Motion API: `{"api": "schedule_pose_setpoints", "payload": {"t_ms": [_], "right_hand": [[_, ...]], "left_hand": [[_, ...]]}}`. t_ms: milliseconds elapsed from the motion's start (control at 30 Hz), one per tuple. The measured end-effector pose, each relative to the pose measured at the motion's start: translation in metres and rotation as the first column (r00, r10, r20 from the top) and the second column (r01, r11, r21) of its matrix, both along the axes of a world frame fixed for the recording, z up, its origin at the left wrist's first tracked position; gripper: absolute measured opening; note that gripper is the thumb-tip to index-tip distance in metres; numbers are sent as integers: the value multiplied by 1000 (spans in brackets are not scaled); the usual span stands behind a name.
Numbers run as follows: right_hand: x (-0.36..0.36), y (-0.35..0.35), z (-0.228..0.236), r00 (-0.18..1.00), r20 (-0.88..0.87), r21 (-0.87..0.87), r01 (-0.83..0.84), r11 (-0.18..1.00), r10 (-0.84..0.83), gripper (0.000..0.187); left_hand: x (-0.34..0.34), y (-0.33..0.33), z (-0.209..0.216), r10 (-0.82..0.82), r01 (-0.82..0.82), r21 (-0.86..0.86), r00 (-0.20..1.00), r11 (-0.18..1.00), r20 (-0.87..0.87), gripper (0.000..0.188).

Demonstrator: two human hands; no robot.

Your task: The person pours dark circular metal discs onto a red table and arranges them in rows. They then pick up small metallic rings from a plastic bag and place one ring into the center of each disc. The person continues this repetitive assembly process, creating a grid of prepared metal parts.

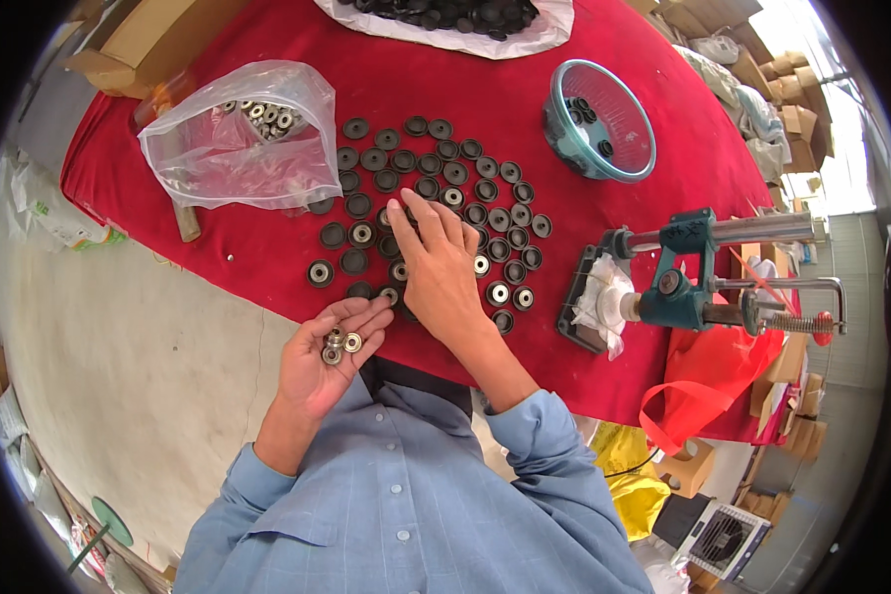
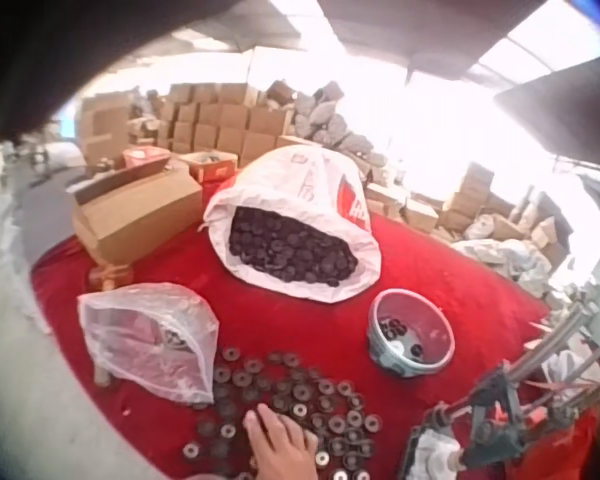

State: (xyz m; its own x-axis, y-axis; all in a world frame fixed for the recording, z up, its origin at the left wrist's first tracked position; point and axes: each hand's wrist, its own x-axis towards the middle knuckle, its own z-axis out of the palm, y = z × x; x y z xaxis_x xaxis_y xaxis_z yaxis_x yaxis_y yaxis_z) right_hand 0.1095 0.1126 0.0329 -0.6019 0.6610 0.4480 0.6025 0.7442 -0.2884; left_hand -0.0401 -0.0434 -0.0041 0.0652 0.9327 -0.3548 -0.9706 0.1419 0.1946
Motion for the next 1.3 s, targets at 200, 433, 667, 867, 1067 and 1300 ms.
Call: {"api": "schedule_pose_setpoints", "payload": {"t_ms": [200,433,667,867,1067,1300], "right_hand": [[22,-57,30,923,-248,-363,-371,854,296,36],[39,-79,6,919,-266,-419,-381,824,290,31],[62,-52,25,941,-324,-556,-273,785,98,22],[99,31,8,941,-217,-329,181,927,-261,28],[99,59,-14,948,-202,-108,228,968,-246,21],[93,62,-26,964,-150,-25,221,975,-222,19]], "left_hand": [[5,-1,-5,1,-5,88,999,996,53,48],[28,6,28,-164,158,-83,984,984,-75,53],[38,7,30,-217,206,-122,972,971,-88,47],[35,14,36,-295,257,-181,926,949,-236,39],[32,15,28,-330,277,-209,897,938,-293,36],[30,13,21,-387,345,-177,846,922,-366,39]]}}
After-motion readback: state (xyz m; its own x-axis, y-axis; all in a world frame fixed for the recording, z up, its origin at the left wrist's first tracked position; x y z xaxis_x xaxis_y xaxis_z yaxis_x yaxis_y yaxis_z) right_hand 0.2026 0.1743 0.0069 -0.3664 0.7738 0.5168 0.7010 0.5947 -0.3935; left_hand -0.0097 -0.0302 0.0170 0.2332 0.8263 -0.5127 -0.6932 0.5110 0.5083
